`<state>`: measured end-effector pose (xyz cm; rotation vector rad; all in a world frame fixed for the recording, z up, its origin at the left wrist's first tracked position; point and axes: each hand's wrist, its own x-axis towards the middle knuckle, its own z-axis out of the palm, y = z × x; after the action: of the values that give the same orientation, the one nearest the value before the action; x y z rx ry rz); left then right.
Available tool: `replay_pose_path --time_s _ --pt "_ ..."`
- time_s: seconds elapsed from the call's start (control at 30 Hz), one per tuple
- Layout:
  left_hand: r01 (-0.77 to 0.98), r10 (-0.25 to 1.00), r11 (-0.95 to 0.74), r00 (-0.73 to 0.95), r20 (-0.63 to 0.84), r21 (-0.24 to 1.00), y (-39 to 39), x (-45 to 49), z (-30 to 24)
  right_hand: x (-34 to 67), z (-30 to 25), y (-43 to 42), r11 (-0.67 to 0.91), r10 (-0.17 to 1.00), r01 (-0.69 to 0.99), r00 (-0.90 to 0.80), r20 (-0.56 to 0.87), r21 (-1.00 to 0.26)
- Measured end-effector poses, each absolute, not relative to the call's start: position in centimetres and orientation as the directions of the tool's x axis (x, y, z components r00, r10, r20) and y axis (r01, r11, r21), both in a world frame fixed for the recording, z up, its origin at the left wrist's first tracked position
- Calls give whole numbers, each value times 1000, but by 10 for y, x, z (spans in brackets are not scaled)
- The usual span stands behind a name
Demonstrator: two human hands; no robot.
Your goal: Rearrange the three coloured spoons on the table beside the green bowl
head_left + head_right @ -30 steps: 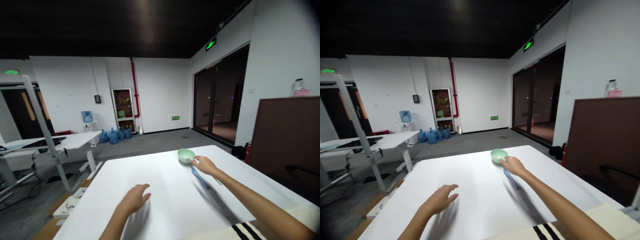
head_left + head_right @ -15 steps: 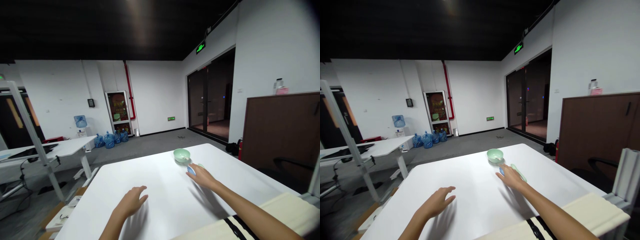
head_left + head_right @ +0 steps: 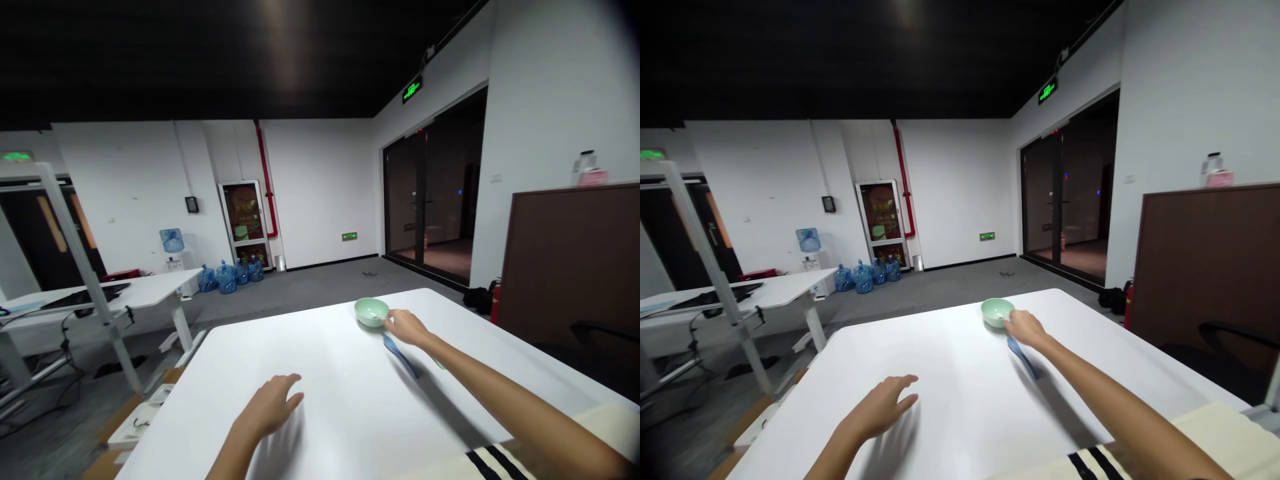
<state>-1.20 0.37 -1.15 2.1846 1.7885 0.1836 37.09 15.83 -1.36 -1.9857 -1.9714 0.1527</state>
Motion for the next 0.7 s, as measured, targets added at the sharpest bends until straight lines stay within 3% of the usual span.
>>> replay_pose_path --time_s 0.47,0.7 --pt "938 976 -143 187 -111 317 0 -10 -6 366 -36 262 -122 991 971 131 29 -207" --pt "940 977 -134 178 -118 312 4 -11 -7 366 -60 282 -83 996 973 84 -5 -216"
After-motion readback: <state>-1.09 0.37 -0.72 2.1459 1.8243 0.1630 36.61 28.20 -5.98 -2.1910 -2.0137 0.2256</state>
